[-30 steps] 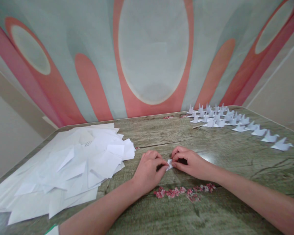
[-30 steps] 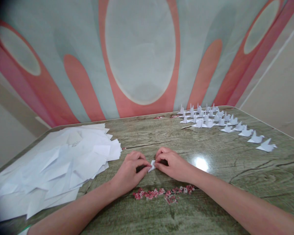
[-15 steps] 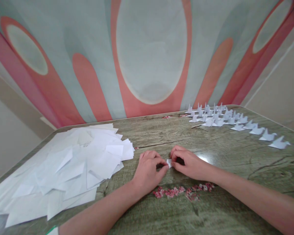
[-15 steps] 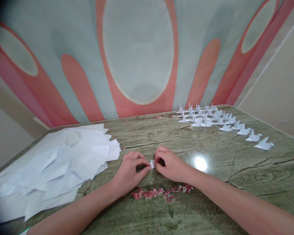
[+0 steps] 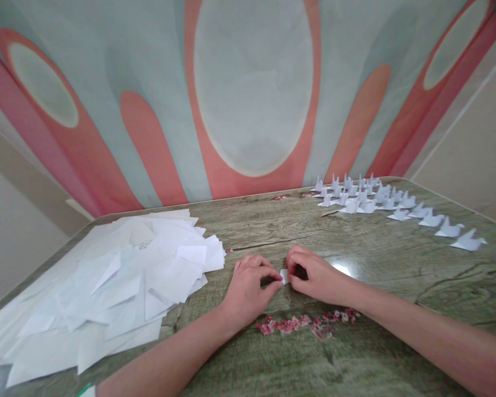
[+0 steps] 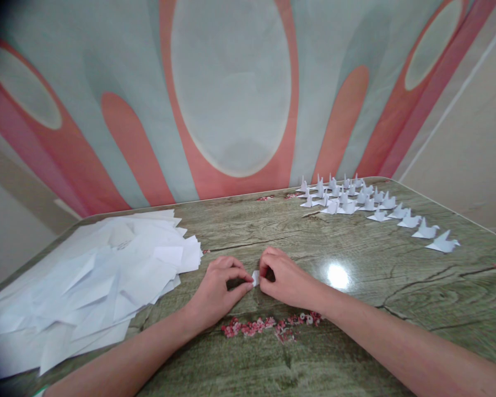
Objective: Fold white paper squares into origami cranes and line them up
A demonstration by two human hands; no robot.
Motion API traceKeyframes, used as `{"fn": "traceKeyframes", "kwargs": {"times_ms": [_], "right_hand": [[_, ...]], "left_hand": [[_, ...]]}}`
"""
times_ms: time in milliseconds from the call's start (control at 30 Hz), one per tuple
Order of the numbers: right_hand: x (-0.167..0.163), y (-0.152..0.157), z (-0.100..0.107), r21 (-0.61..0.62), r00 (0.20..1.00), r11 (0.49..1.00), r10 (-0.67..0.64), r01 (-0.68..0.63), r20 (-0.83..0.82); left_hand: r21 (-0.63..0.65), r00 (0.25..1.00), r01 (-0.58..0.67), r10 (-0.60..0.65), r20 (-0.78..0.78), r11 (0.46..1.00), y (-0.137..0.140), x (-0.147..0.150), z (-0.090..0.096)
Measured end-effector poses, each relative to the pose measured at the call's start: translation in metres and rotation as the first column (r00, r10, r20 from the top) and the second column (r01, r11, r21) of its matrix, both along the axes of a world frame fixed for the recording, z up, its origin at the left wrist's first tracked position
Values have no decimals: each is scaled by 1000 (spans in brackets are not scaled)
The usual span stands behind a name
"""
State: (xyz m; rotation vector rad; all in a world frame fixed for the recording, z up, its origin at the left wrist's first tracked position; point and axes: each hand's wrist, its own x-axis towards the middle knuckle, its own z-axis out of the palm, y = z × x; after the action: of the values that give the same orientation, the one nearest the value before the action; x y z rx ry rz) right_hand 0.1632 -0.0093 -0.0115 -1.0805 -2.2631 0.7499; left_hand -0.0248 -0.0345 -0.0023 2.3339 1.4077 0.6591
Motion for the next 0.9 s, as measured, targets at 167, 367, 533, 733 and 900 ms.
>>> {"fn": "traceKeyframes", "kwargs": {"times_ms": [167, 367, 533, 733, 900], "right_hand": [[0, 0, -1, 20, 1000, 1000, -13, 13, 19], [1, 0, -2, 39, 999, 999, 5, -7, 34], [2, 1, -2, 26, 1000, 999, 20, -20, 11], [8, 1, 0, 31, 993, 996, 88, -86, -73], [18, -5, 6, 161, 986, 972, 166, -169, 34]], "left_hand": [[42, 992, 121, -121, -22, 992, 0, -1, 4], [126, 949, 254, -221, -225, 959, -3, -1, 10], [196, 853, 333, -206, -479, 922, -13, 4, 14], [217, 789, 360, -172, -590, 907, -22, 8, 15], [201, 778, 404, -221, -588, 892, -20, 5, 9]]}}
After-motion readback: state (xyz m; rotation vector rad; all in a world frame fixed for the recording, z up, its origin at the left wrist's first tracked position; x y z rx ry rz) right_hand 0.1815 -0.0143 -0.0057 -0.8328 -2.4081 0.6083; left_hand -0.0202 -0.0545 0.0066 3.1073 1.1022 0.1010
